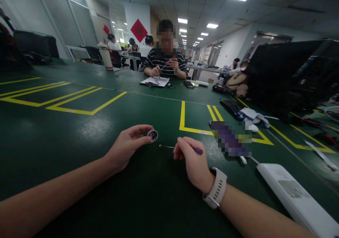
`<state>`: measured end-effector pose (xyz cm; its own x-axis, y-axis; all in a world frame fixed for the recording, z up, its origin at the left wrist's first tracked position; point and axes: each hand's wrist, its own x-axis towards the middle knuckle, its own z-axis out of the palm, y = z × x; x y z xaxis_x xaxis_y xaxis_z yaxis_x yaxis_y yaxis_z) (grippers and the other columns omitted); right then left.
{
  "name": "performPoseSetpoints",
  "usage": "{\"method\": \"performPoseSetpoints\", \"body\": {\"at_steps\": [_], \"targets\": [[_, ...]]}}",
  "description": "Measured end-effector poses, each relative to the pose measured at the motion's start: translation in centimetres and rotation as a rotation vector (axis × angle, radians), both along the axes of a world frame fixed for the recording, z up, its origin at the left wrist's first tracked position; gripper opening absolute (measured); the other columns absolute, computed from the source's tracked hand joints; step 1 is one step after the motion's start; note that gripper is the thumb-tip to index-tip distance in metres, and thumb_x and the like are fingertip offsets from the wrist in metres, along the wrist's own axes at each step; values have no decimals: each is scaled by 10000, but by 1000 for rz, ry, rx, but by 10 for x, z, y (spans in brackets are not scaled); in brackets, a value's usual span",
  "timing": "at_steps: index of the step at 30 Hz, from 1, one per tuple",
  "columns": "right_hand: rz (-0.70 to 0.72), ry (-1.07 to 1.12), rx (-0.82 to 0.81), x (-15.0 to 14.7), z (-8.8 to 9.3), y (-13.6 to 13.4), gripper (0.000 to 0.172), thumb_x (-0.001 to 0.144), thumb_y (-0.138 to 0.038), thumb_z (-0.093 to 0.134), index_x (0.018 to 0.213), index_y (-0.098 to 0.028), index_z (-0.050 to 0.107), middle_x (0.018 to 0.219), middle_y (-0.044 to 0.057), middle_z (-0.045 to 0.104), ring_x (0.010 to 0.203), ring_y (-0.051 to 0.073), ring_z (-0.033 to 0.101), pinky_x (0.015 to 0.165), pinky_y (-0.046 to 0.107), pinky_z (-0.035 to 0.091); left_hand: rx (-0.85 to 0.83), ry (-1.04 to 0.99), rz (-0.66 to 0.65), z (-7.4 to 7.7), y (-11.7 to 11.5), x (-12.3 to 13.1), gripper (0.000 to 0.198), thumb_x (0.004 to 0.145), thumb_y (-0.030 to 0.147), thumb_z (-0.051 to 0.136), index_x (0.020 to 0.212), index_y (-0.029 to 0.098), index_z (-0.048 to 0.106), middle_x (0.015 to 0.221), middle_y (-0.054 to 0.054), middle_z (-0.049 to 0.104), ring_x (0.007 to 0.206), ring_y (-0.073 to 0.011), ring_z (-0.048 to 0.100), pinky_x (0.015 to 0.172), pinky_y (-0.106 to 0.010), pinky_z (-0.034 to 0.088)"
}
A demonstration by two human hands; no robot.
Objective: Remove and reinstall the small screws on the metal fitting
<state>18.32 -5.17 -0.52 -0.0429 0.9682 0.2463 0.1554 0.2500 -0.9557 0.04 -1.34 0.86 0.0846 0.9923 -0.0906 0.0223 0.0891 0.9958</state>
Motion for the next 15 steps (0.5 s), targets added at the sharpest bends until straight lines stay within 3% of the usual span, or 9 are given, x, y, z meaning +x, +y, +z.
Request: {"method": "performPoseSetpoints", "body": {"at_steps": [6, 15], "targets": [[82, -7, 231, 1, 2, -8, 323, 912, -273, 394, 670, -163, 577, 637, -1, 550, 627, 121, 528, 606, 259, 417, 39, -26, -39, -4, 0, 0, 241, 666, 135, 698, 897, 180, 644, 919, -15, 700, 854, -144, 646, 784, -258, 518], [129, -195, 288, -6, 6, -8, 234, 909, -224, 411, 761, -166, 582, 737, 13, 567, 709, 134, 530, 666, 287, 408, 63, -31, -78, -6, -2, -1, 274, 648, 167, 709, 920, 187, 675, 872, -16, 726, 825, -150, 658, 792, -271, 515]]}}
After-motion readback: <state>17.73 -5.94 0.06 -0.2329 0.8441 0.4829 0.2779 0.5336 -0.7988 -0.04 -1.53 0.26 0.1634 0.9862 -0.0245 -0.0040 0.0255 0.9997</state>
